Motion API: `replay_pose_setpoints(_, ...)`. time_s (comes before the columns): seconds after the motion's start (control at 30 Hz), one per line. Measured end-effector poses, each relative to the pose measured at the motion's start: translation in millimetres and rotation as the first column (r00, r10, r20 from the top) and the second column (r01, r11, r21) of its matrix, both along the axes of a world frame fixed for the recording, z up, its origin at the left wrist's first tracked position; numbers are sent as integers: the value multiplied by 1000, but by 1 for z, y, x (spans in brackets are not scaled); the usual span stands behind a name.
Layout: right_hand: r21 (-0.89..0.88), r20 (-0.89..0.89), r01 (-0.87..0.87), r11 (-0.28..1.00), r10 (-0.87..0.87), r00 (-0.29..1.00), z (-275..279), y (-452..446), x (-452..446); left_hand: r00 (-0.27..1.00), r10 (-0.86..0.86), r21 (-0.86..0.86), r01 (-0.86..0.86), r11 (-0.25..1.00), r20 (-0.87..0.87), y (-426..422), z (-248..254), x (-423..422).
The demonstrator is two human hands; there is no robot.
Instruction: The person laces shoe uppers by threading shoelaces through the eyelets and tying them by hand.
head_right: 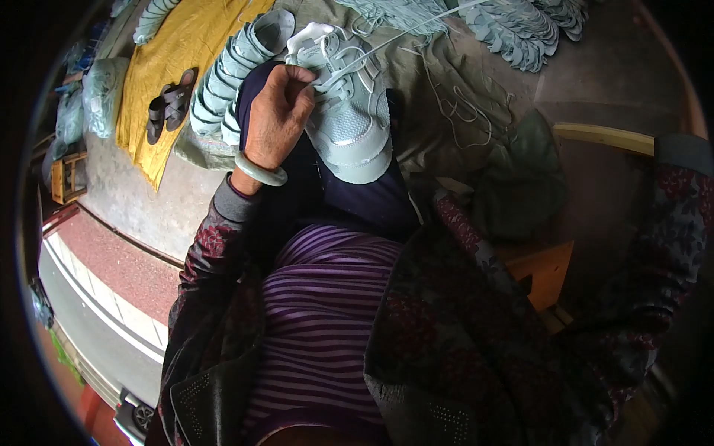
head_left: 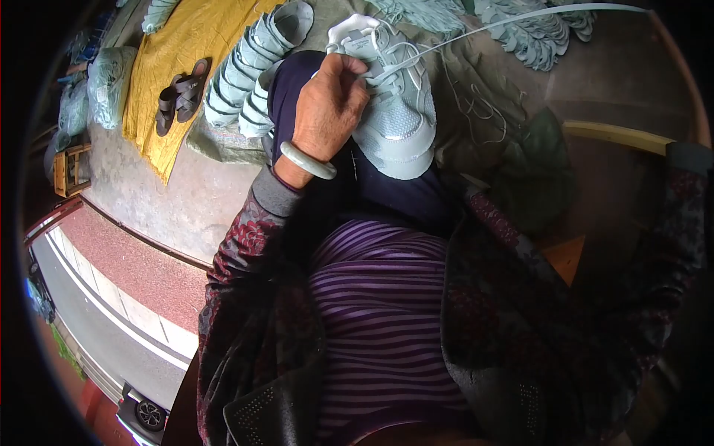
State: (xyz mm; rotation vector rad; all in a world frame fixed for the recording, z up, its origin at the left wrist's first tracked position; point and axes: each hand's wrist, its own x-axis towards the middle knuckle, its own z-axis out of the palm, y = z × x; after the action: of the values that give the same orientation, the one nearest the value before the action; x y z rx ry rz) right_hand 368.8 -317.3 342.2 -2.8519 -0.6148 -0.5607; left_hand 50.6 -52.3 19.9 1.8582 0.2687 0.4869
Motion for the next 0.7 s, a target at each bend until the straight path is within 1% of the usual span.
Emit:
replay_pose_setpoints(0.03,-16,-41,40,999,-41,998,-3,-6,3,1000,-5,-75,5,997,1,0,1,-2)
replay_pose_setpoints(0.07,-29,-68,67,997,-69,995,-7,-11,7,1000,6,-99,-5,995,17,-1,2,-4)
replay_pose_setpoints(0.1,-38,-100,87,995,-90,991,-11,-17,10,1000,7,-98,-5,995,14,0,2,-6)
replay_pose_setpoints(0.17,-3,-187,116,993,-114,976,-20,-21,2,1000,14,-104,-12,995,21,2,0,-11)
replay_pose_setpoints(0.2,121,-269,112,986,-76,960,-22,-21,-3,1000,23,-142,-23,990,2,2,1,-13)
replay_pose_setpoints(0.23,244,-342,117,963,-27,939,-23,-19,-10,1000,24,-143,-23,989,1,2,1,-16)
replay_pose_setpoints(0.3,473,-459,148,868,100,883,-29,-15,-18,998,39,-214,-30,976,40,4,1,-21)
replay_pose_setpoints(0.43,459,-426,77,885,144,893,-59,-79,55,1000,27,-196,-24,980,13,12,-6,-27)
replay_pose_setpoints(0.5,541,-416,129,831,131,900,-73,-92,70,999,28,-165,-24,986,22,14,-8,-25)
replay_pose_setpoints(0.53,580,-464,198,790,121,878,-77,-90,69,999,25,-133,-20,991,32,15,-8,-24)
replay_pose_setpoints(0.57,580,-463,193,791,125,877,-83,-89,68,999,30,-134,-26,991,33,15,-7,-23)
replay_pose_setpoints(0.63,687,-468,214,694,197,862,-97,-86,60,998,42,-74,-38,997,42,16,-4,-20)
replay_pose_setpoints(0.67,707,-464,235,667,187,866,-99,-71,42,998,45,-75,-42,996,41,16,-4,-19)
replay_pose_setpoints(0.7,706,-465,234,668,189,865,-104,-65,35,997,48,-45,-46,998,55,17,-4,-18)
